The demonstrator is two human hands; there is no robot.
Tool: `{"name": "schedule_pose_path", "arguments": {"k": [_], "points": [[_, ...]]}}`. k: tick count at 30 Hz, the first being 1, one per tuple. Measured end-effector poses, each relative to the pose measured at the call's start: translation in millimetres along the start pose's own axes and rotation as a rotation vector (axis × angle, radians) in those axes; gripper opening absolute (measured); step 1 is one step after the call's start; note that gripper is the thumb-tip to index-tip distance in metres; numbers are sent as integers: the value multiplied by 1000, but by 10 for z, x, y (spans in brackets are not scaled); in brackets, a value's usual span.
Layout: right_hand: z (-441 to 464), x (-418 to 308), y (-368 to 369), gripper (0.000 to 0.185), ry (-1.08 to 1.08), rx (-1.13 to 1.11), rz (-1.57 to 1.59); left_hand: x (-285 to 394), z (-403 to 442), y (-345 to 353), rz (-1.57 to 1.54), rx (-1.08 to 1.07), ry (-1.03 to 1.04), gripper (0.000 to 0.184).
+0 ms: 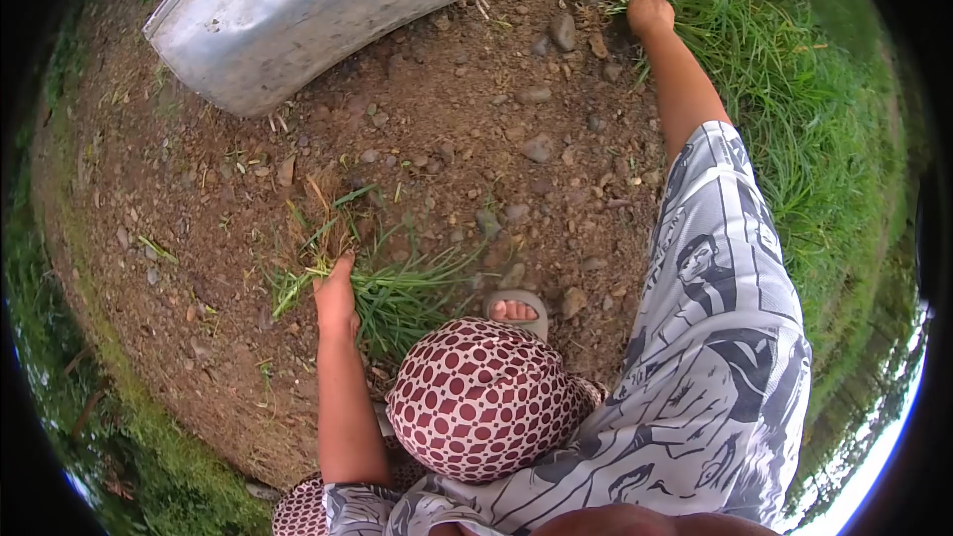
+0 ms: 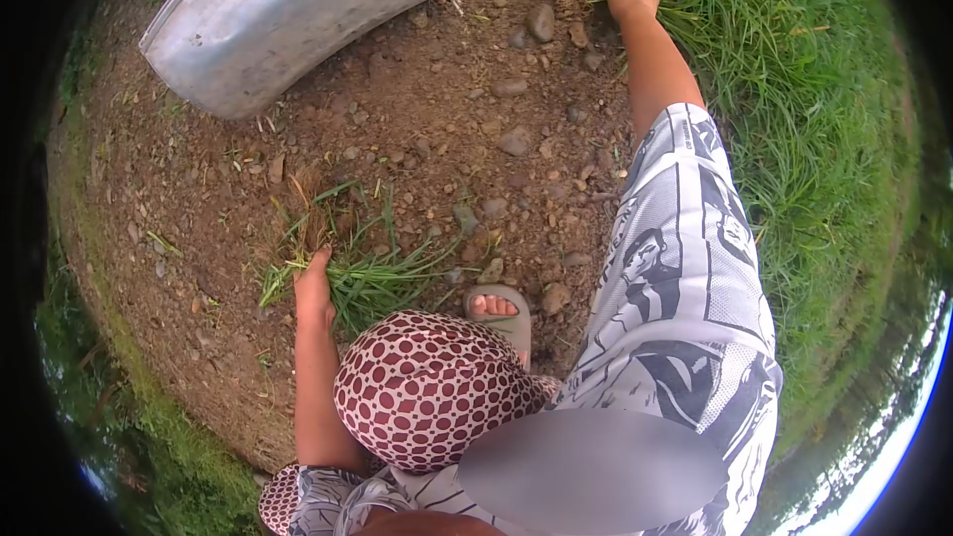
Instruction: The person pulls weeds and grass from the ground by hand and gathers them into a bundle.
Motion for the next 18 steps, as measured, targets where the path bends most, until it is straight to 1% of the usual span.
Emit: {"name": "schedule_pose_path", "arguments": {"k": [2, 5, 8, 11, 12, 14, 15, 16, 17, 18], "points": [[-7, 3, 10, 23, 47, 35, 48, 46, -59, 20, 24, 8, -29, 101], [-31, -51, -7, 24, 154, -45, 83, 57, -80, 11, 32, 120, -3, 76], [-138, -56, -106, 26, 276, -247, 62, 17, -13, -17, 23, 50, 9, 76], [-103, -6, 35, 28, 355, -198, 191, 89, -93, -3, -48, -7, 73, 75], [-113, -16, 71, 30, 339, -226, 202, 66, -78, -5, -41, -1, 76, 75], [-173, -82, 151, 27, 291, -149, 179, 8, -42, -16, -31, 10, 78, 74], [-196, -111, 210, 26, 268, -116, 168, -15, -49, -19, 0, 2, 64, 82], [-201, -117, 275, 28, 249, -153, 201, -32, -72, -22, 34, -5, 48, 89], [-235, -161, 333, 29, 245, -144, 216, -57, -86, -17, 69, -11, 29, 97], [-293, -178, 363, 29, 246, -144, 220, -64, -90, -40, 71, -30, 25, 97]]}}
Point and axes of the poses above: each hand's wrist, its own z-axis towards the middle knuckle, its own y-axis out of the palm, x = y × z, the point moved 3 cm from there along z, towards the middle knuckle, and after that the axes turned 11 degrees about z, right-handed, at the moved point
